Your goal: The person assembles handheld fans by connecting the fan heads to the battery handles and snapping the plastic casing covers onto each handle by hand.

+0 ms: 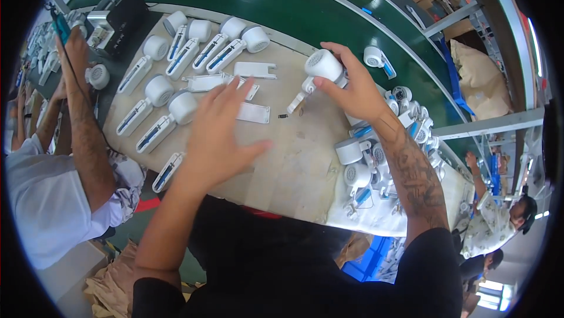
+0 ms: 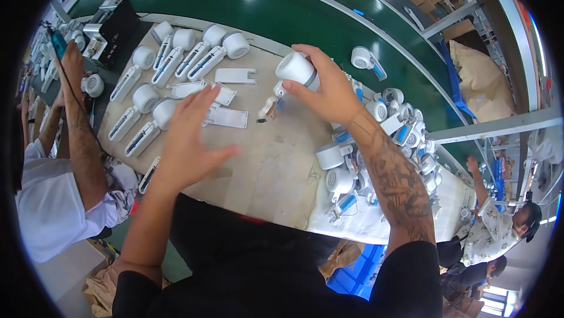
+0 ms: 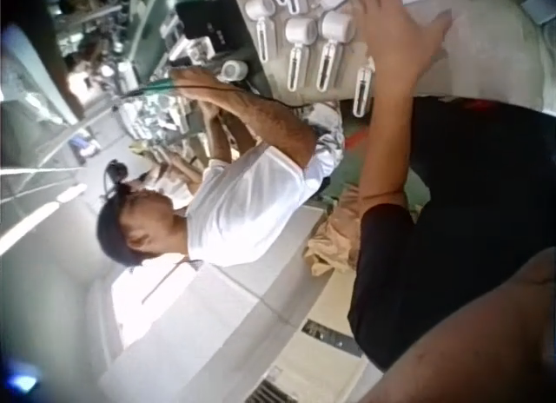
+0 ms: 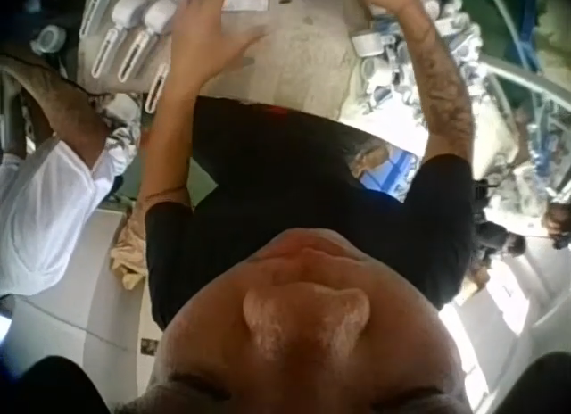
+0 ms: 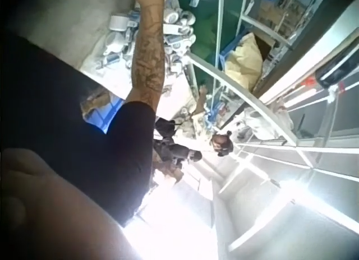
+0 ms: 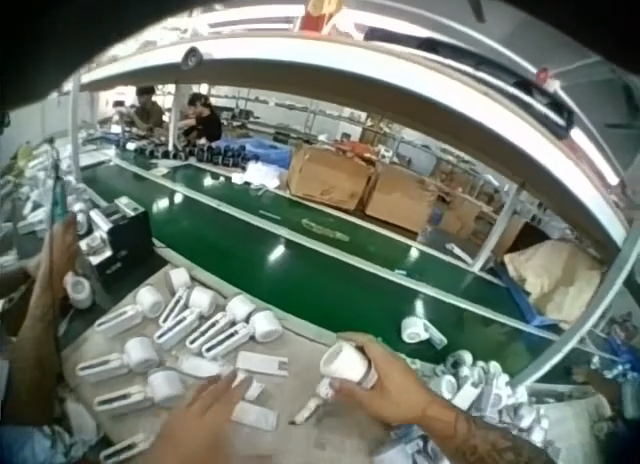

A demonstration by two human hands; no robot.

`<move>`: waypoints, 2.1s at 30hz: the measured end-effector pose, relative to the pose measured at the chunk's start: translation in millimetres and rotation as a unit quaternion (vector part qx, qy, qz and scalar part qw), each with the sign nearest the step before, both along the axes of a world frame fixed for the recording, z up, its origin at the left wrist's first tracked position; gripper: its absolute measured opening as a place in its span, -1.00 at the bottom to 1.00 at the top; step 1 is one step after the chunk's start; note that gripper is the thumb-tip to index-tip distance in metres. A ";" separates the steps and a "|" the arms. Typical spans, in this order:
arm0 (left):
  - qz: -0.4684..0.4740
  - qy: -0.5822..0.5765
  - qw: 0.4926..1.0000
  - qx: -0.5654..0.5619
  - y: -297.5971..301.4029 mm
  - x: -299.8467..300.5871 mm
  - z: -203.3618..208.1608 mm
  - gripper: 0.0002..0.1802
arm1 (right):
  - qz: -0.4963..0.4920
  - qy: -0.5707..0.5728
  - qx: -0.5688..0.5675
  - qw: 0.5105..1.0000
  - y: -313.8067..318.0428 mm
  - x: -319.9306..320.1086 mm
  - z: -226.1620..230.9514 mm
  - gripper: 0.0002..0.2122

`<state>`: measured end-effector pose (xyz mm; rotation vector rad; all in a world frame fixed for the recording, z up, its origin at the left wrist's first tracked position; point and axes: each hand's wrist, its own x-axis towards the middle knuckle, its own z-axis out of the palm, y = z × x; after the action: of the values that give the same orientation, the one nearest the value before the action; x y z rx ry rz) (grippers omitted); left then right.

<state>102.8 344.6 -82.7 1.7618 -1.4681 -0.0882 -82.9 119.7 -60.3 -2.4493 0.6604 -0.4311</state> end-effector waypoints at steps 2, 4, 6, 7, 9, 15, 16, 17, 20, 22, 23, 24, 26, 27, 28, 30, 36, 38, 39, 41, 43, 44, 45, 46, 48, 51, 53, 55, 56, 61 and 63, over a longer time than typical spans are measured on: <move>0.017 -0.070 0.997 -0.029 -16.3 -24.1 -1.1 -0.20 | -0.015 -0.089 0.150 0.985 26.9 -14.7 16.9 -0.45; -0.097 0.064 0.990 -0.082 -24.6 -38.9 -11.4 -0.27 | -0.030 -0.170 0.224 0.959 56.3 -24.3 15.2 -0.47; -0.249 0.355 0.900 0.050 -20.5 -48.9 -22.6 -0.42 | -0.052 -0.268 0.341 0.900 82.8 -40.2 17.6 -0.45; -0.266 0.576 0.772 0.040 -15.6 -63.2 -27.3 -0.58 | -0.066 -0.292 0.375 0.877 94.4 -48.6 19.1 -0.44; -0.301 0.621 0.723 0.039 -3.8 -73.7 -24.8 -0.62 | -0.052 -0.363 0.381 0.849 109.4 -66.4 3.5 -0.40; -0.241 0.774 0.581 0.080 7.8 -95.6 -24.6 -0.54 | -0.090 -0.461 0.519 0.714 143.8 -90.3 -23.2 -0.67; -0.256 0.797 0.540 0.079 6.8 -95.8 -19.5 -0.53 | -0.110 -0.460 0.531 0.703 145.3 -89.7 -22.8 -0.72; -0.288 0.796 0.529 0.065 6.4 -95.4 -16.7 -0.53 | -0.129 -0.458 0.544 0.691 143.8 -89.1 -21.3 -0.76; -0.271 0.738 0.613 0.079 9.9 -93.3 -7.9 -0.49 | -0.160 -0.437 0.486 0.740 142.2 -86.8 -12.0 -0.70; -0.236 0.688 0.680 0.094 14.1 -92.5 9.0 -0.53 | -0.147 -0.461 0.428 0.763 140.3 -82.5 -1.8 -0.54; -0.221 0.661 0.708 0.113 13.7 -90.9 12.1 -0.57 | -0.140 -0.472 0.413 0.766 140.3 -80.7 7.9 -0.48; -0.205 0.634 0.734 0.132 13.1 -89.5 16.7 -0.61 | -0.118 -0.487 0.400 0.768 139.8 -79.1 16.0 -0.46; -0.200 0.645 0.723 0.144 14.0 -88.2 28.5 -0.63 | -0.066 -0.476 0.380 0.790 134.7 -76.2 27.4 -0.46; -0.209 0.645 0.721 0.144 13.9 -88.6 31.4 -0.65 | -0.019 -0.464 0.357 0.811 131.1 -74.5 31.2 -0.47; -0.217 0.645 0.718 0.143 13.9 -88.8 33.8 -0.67 | 0.005 -0.453 0.357 0.817 126.4 -72.5 33.4 -0.49; -0.230 0.638 0.723 0.131 14.3 -83.8 38.0 -0.69 | 0.009 -0.433 0.366 0.824 121.7 -67.8 41.0 -0.49; -0.226 0.600 0.756 0.133 7.5 -84.0 47.2 -0.71 | 0.027 -0.401 0.381 0.833 118.3 -64.9 40.5 -0.48; -0.228 0.584 0.766 0.140 7.0 -83.7 45.6 -0.71 | 0.028 -0.393 0.388 0.834 117.2 -66.0 39.7 -0.48; -0.231 0.588 0.761 0.150 7.6 -82.8 44.5 -0.71 | 0.036 -0.391 0.388 0.834 116.1 -66.3 38.6 -0.48; -0.235 0.593 0.753 0.161 9.0 -81.8 42.8 -0.71 | 0.040 -0.389 0.388 0.835 115.5 -65.5 36.6 -0.47; -0.225 0.628 0.726 0.169 11.5 -81.3 41.6 -0.70 | 0.043 -0.390 0.382 0.837 117.2 -62.5 34.7 -0.48; -0.225 0.629 0.724 0.169 11.8 -80.5 40.7 -0.70 | 0.042 -0.389 0.383 0.837 116.9 -62.2 34.6 -0.48; -0.229 0.633 0.720 0.169 12.4 -79.5 39.8 -0.71 | 0.027 -0.377 0.394 0.838 116.9 -62.1 35.0 -0.44; -0.233 0.637 0.715 0.168 13.0 -78.9 38.9 -0.72 | 0.012 -0.364 0.407 0.838 116.8 -62.0 35.5 -0.39; -0.238 0.632 0.715 0.183 14.2 -78.4 39.0 -0.73 | 0.028 -0.329 0.420 0.846 111.1 -63.8 38.7 -0.40; -0.244 0.626 0.712 0.203 15.8 -80.8 37.8 -0.76 | 0.067 -0.234 0.453 0.858 97.1 -63.8 44.8 -0.44; -0.243 0.627 0.710 0.210 17.8 -82.0 38.7 -0.76 | 0.091 -0.165 0.477 0.859 86.4 -60.7 48.8 -0.47; -0.222 0.632 0.704 0.237 19.3 -82.2 42.1 -0.71 | 0.098 -0.126 0.465 0.871 80.8 -53.6 51.9 -0.50; -0.229 0.621 0.718 0.216 20.5 -81.5 38.3 -0.66 | 0.108 -0.084 0.448 0.883 78.5 -49.8 52.3 -0.52; -0.200 0.662 0.701 0.177 23.3 -64.5 21.0 -0.58 | 0.064 -0.071 0.393 0.914 85.7 -20.4 47.0 -0.53; -0.184 0.669 0.708 0.132 27.2 -54.7 11.5 -0.59 | 0.041 -0.110 0.316 0.941 84.8 -10.3 38.3 -0.55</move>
<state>48.2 371.8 -71.1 0.9798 -0.6121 -1.5076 -93.1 204.5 -22.0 -1.7806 0.4999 -0.3785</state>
